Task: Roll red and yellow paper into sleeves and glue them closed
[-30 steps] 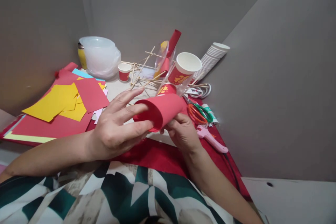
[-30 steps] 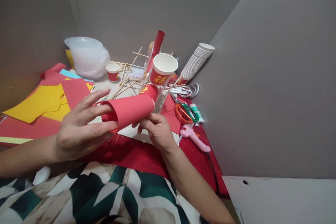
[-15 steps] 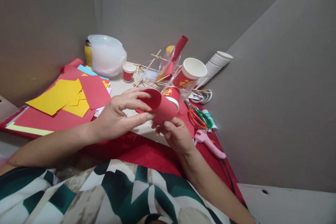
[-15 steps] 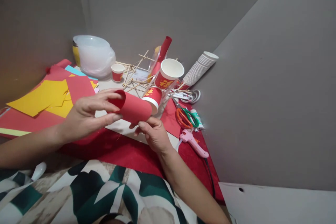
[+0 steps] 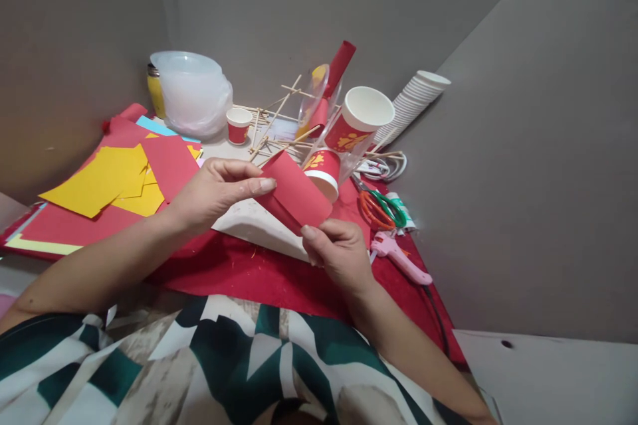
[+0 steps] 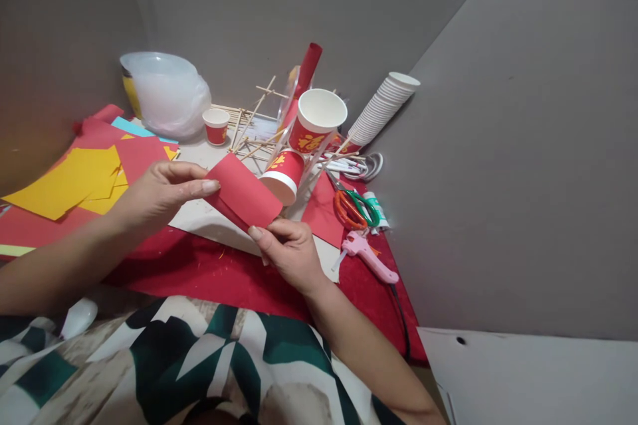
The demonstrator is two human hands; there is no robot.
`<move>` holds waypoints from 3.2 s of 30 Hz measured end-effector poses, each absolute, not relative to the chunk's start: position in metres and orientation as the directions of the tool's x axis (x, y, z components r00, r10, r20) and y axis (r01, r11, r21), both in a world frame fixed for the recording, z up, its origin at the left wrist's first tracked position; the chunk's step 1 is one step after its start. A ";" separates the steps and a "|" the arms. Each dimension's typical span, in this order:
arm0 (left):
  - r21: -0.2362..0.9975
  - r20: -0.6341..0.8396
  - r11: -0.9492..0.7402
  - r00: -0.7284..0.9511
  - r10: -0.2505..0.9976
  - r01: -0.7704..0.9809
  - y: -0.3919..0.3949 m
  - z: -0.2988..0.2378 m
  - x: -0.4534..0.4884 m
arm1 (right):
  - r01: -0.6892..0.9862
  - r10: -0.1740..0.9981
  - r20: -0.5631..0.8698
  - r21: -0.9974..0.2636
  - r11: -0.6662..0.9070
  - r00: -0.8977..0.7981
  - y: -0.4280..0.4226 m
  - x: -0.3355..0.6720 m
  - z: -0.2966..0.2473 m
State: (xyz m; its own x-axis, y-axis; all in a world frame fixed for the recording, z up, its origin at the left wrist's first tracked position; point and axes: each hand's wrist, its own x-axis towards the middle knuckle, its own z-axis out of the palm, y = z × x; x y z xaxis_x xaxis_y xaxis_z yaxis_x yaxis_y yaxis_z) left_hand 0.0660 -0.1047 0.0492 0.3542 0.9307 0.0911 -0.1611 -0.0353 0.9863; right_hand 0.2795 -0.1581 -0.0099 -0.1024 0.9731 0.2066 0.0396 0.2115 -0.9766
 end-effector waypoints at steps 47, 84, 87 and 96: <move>0.999 -0.032 0.033 0.477 0.878 0.006 -0.089 0.050 0.062 | 0.114 0.974 0.224 -0.969 0.218 0.039 -0.162 0.280 -0.002; 0.999 0.019 -0.034 0.399 0.917 0.032 -0.094 0.045 0.068 | 0.050 0.979 0.181 -0.983 0.177 0.099 -0.158 0.280 -0.005; 0.999 0.011 -0.030 0.392 0.920 0.042 -0.095 0.044 0.069 | 0.024 0.982 0.156 -0.988 0.154 0.103 -0.159 0.279 -0.003; 1.000 0.014 -0.023 0.387 0.922 0.018 -0.096 0.044 0.070 | -0.035 0.985 0.136 -0.990 0.140 0.103 -0.157 0.280 -0.005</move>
State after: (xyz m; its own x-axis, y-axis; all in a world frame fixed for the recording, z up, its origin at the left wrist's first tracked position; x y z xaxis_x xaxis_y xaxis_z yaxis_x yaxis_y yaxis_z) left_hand 0.0703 -0.0960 0.0436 0.3867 0.9221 0.0144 0.0182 -0.0233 0.9996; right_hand 0.2796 -0.1572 -0.0054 0.1030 0.9853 0.1360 -0.0346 0.1402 -0.9895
